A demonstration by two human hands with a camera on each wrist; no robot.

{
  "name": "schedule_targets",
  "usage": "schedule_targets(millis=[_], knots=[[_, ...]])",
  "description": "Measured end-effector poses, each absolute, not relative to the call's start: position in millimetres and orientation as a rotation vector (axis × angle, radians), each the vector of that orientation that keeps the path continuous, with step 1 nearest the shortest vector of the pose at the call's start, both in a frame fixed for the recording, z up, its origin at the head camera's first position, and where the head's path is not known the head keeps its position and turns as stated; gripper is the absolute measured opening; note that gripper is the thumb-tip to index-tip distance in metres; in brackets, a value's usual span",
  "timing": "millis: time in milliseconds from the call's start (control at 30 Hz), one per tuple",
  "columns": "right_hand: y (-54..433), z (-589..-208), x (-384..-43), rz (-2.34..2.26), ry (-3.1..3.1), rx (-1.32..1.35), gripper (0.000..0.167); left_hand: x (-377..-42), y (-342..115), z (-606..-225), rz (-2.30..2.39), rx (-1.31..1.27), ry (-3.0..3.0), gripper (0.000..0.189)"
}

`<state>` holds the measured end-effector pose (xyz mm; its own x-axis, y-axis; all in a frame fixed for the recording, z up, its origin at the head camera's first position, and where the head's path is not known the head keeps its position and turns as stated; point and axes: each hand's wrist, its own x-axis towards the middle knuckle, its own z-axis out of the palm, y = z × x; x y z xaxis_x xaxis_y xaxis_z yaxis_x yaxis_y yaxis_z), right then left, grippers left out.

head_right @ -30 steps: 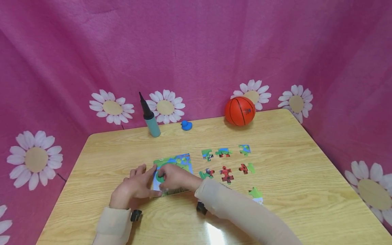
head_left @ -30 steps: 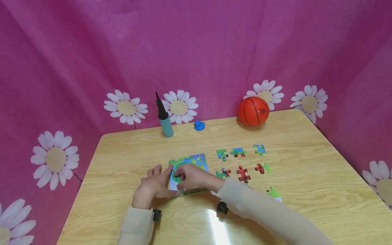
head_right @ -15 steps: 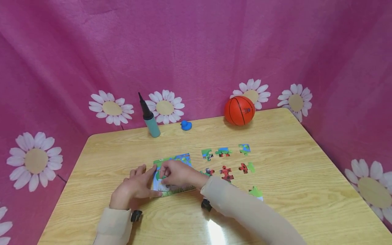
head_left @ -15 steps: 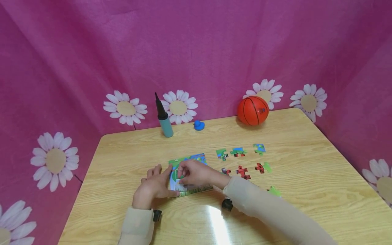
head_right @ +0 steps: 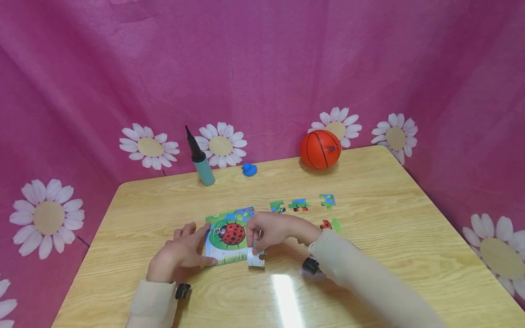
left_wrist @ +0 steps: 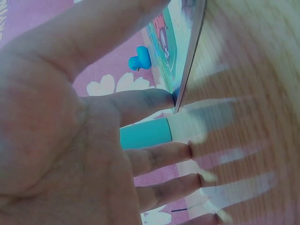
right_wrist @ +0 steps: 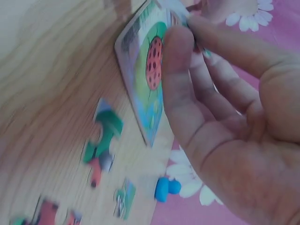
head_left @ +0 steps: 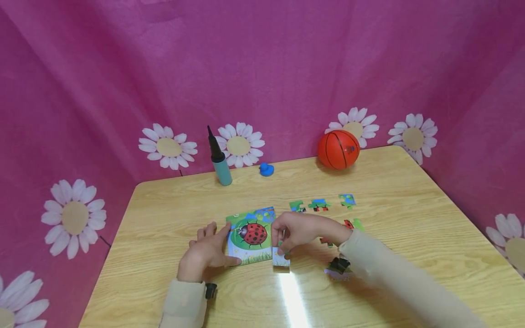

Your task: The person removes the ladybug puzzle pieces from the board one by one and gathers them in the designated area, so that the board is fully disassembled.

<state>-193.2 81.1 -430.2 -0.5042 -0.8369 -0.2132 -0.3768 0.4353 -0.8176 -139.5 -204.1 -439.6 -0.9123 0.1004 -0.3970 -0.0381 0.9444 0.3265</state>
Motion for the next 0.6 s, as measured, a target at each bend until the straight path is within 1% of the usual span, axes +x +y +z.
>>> schedule_targets(millis=[133,267,400,600], knots=[[96,-430,-185,-0.953,1.961,-0.959,0.015,-140,-205,-440,0.459,0.051,2.682,0.109],[105,-434,-175,-0.879,1.903,-0.966,0.015,-141,-205,-441,0.458,0.049,2.685,0.109],[110,-438,-166,-0.729,2.047,-1.011,0.016,-140,-205,-440,0.462,0.05,2.688,0.109],[105,-431,-152,-0.554,2.254,-1.033,0.028,-140,-205,-441,0.463,0.05,2.692,0.109]])
